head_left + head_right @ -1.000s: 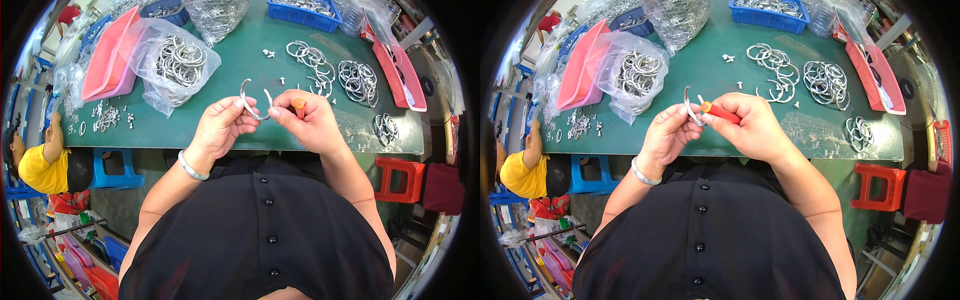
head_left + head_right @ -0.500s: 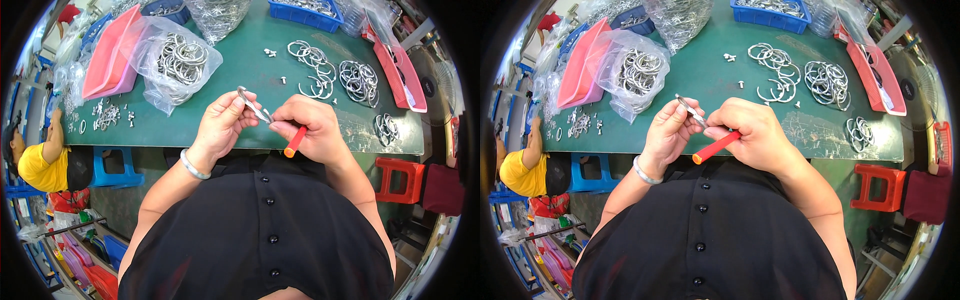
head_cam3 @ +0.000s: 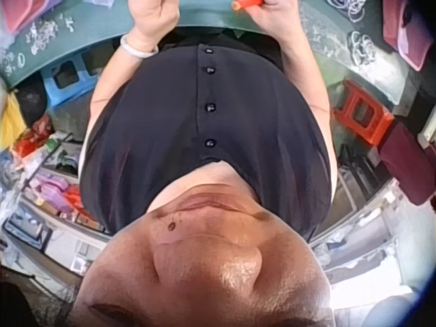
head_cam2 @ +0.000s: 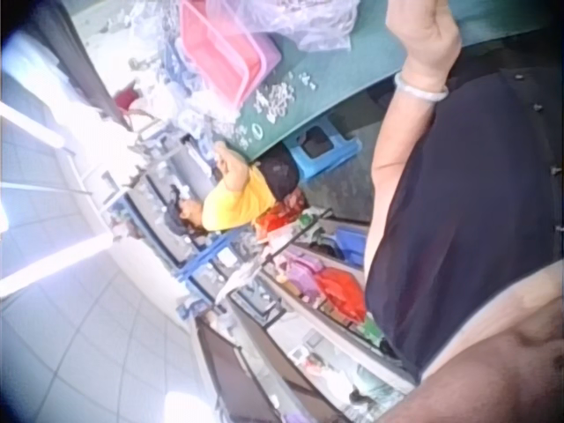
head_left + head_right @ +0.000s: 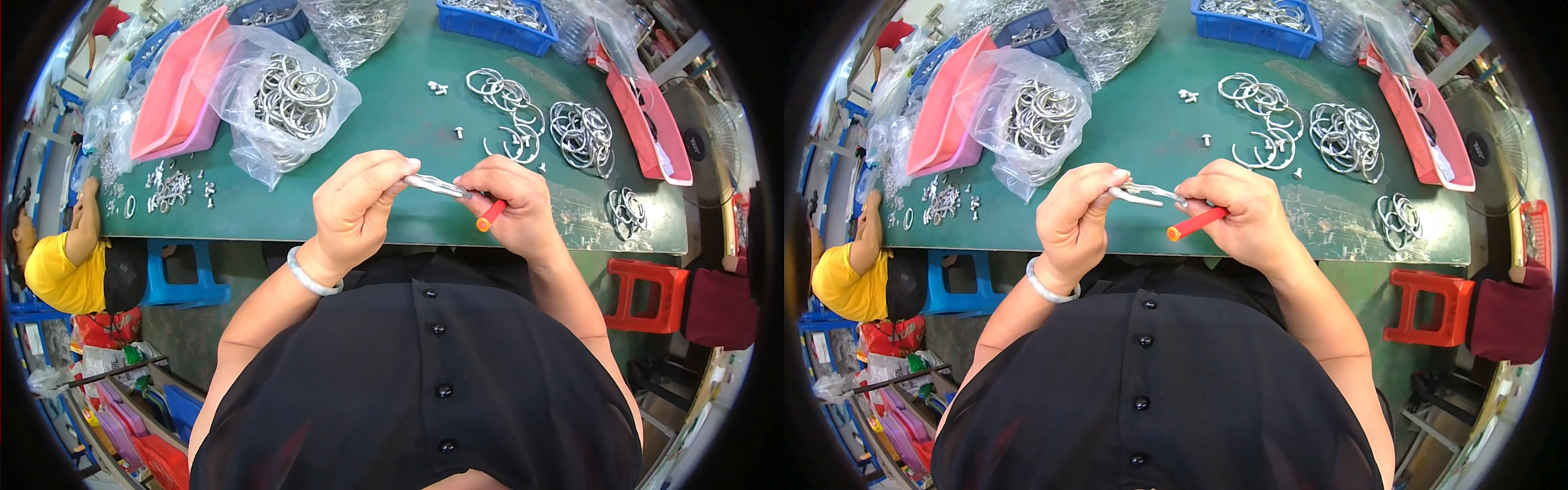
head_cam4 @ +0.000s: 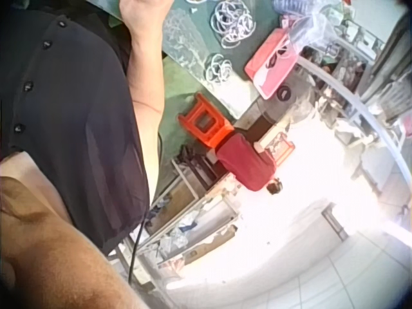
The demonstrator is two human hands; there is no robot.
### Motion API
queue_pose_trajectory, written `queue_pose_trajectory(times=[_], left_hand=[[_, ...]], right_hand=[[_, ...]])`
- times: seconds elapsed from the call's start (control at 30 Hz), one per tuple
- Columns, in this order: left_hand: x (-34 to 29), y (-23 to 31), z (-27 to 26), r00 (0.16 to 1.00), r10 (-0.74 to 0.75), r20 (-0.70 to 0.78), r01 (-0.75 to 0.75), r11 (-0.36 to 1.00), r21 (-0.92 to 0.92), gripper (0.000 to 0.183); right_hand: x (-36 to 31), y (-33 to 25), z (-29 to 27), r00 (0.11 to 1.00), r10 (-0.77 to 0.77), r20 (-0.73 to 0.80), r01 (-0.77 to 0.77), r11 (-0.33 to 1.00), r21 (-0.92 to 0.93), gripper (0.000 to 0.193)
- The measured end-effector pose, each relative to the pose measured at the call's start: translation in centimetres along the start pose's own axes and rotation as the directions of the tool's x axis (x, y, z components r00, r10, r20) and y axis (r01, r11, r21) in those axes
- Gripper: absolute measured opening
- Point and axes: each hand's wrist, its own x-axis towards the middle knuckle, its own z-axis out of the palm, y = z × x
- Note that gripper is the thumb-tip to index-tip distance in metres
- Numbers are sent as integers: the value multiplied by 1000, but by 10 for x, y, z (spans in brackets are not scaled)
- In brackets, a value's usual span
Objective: The person is assembling small metal rings by inserting screws into pre-drilled holes using a small red screwdriver.
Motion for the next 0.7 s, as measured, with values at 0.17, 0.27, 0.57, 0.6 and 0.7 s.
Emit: queue_pose_trajectory(times=[0.17,0.27,0.57,0.6,0.7], left_hand=[[2,3,0,998,59,21,-60,998,36,18],[3,3,1,998,58,13,-58,996,65,17],[-6,-22,12,758,-623,192,621,600,-505,20],[-6,-26,11,676,-668,313,663,366,-653,21],[-5,-26,9,658,-631,412,636,172,-752,20]], right_hand=[[-1,2,-1,1000,7,3,-7,1000,-3,18],[-2,5,0,1000,14,-6,-14,1000,5,17],[6,-11,9,996,-78,47,76,996,41,14],[6,-13,9,996,-81,46,79,996,45,14],[7,-13,5,997,-46,69,46,999,7,14]])
